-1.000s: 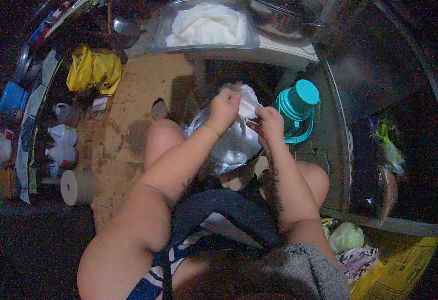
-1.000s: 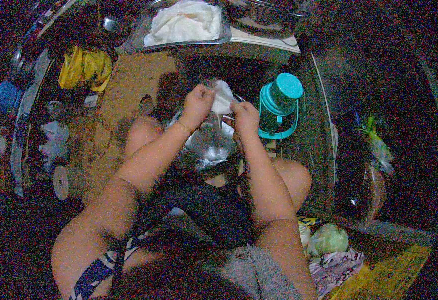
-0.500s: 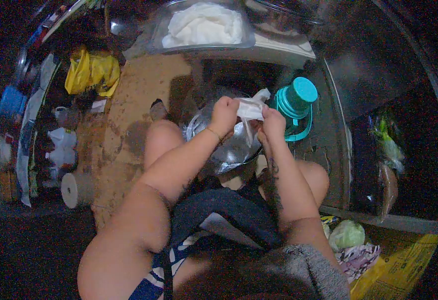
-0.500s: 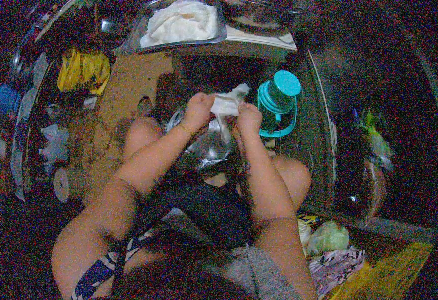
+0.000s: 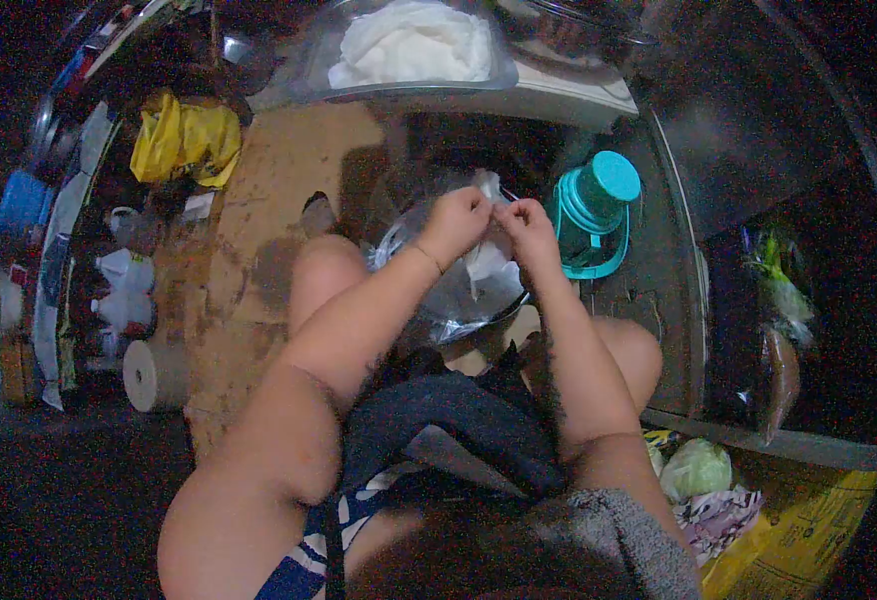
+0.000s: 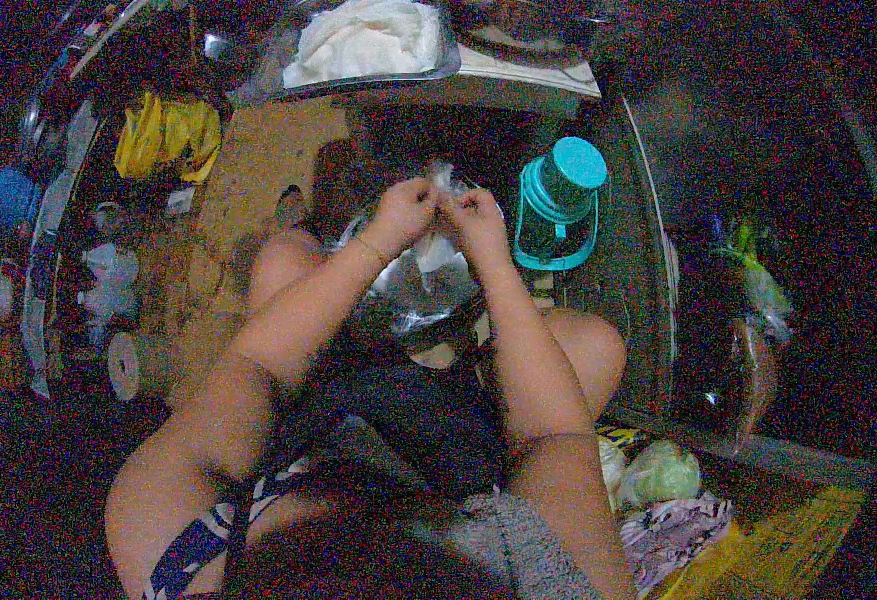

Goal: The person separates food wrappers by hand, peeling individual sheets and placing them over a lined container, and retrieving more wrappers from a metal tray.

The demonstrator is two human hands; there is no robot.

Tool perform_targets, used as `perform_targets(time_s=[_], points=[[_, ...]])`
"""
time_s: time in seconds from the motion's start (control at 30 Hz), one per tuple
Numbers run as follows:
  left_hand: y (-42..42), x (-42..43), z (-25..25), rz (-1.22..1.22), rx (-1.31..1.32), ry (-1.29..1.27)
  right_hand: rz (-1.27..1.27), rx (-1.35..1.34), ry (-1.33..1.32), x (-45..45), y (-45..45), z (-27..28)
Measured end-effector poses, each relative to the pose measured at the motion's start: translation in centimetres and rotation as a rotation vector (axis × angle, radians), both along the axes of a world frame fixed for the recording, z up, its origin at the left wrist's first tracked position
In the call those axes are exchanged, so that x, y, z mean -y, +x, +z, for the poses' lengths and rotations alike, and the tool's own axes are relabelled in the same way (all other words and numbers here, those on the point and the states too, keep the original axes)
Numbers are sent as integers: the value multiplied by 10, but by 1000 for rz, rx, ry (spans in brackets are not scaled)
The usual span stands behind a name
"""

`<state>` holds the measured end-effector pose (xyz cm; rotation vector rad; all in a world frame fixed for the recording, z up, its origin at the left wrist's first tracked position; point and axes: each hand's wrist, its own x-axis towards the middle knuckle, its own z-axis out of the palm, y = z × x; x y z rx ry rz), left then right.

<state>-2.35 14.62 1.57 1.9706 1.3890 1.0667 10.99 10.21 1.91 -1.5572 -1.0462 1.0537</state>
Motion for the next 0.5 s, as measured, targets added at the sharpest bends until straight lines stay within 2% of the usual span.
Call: perform_targets(time_s=[0.1, 0.2, 0.3, 0.4, 0.5], points=[[-4, 7, 8, -129, -89, -233, 111, 63, 70, -5, 7, -15], [-5, 8, 11, -169, -87, -292, 215, 117, 79, -13, 24, -28], [-6, 4, 0, -192, -15, -80, 282, 100, 85, -14, 27, -24], [-3, 7, 2, -40, -33, -82, 72, 354, 39, -7, 27, -9], [-2, 2, 3, 115, -90, -69, -27, 285, -102, -15, 31, -19]])
